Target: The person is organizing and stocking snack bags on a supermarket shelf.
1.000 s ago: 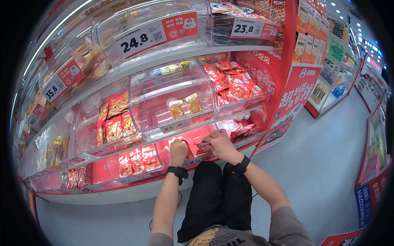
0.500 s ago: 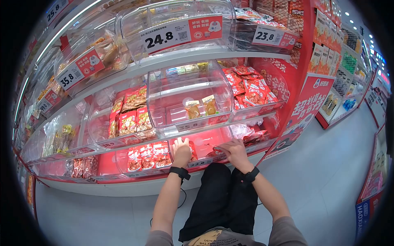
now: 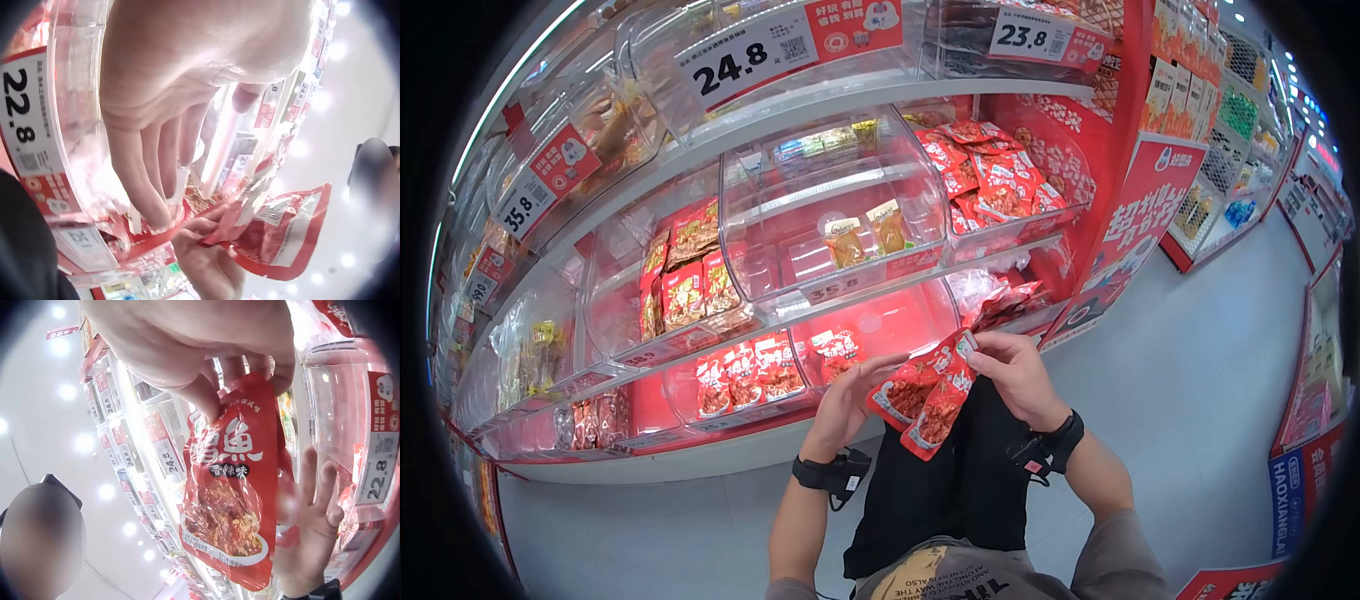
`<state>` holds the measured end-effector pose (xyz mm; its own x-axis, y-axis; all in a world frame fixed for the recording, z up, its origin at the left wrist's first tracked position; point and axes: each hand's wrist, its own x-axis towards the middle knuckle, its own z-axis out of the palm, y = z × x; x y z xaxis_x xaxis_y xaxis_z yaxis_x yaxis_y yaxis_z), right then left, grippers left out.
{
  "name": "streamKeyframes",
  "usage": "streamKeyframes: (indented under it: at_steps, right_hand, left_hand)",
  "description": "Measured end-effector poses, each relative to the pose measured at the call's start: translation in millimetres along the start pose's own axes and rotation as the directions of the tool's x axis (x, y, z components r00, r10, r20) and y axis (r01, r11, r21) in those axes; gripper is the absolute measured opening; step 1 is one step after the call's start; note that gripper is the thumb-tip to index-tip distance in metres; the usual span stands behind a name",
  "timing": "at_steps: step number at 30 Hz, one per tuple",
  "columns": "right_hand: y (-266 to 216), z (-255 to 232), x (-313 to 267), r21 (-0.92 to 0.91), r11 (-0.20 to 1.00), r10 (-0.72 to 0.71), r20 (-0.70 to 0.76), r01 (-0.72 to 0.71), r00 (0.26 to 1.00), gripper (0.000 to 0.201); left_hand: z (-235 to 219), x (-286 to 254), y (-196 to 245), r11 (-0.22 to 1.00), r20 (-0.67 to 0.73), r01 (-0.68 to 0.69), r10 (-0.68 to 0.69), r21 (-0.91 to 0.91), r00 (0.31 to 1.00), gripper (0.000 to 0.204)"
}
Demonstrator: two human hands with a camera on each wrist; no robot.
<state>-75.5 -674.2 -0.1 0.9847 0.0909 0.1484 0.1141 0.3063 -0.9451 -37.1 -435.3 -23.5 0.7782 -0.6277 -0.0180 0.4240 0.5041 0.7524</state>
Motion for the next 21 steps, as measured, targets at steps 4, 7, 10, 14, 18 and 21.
streamKeyframes:
  at_steps: [4,7,10,14,18,21]
  right_hand:
    - [-7.8,14.5,-13.6,-0.271,0.961,0.111,0.210,-0.051,0.971,0.018]
    - [1.2,14.5,-17.0,-0.502,0.855,0.080,0.376,0.131,0.923,0.020]
    - [1.7,22.0,-20.7,-0.529,0.829,0.061,0.410,0.182,0.910,0.022]
    - [14.3,24.9,-18.9,-0.458,0.883,0.116,0.427,0.104,0.897,0.026]
    - [32.7,32.2,-24.9,-0.326,0.945,0.093,0.320,0.017,0.943,0.035]
    - [39.7,27.0,-26.8,-0.261,0.959,0.169,0.219,-0.109,0.961,0.050]
  left_hand:
    - [4.1,-24.4,-13.7,0.938,0.183,0.282,-0.319,0.202,0.930,0.051]
    - [-2.5,-37.1,-21.6,0.872,0.286,0.357,-0.455,0.335,0.843,0.058]
    - [7.2,-49.7,-32.2,0.921,0.285,0.322,-0.376,0.219,0.882,0.067]
    - [19.2,-62.8,-36.3,0.917,0.073,0.324,-0.349,0.232,0.934,0.067]
    - [9.3,-75.9,-41.6,0.929,-0.085,0.321,-0.311,0.184,0.947,0.073]
    - [3.4,-82.8,-44.8,0.963,-0.261,0.257,-0.228,0.084,0.938,0.068]
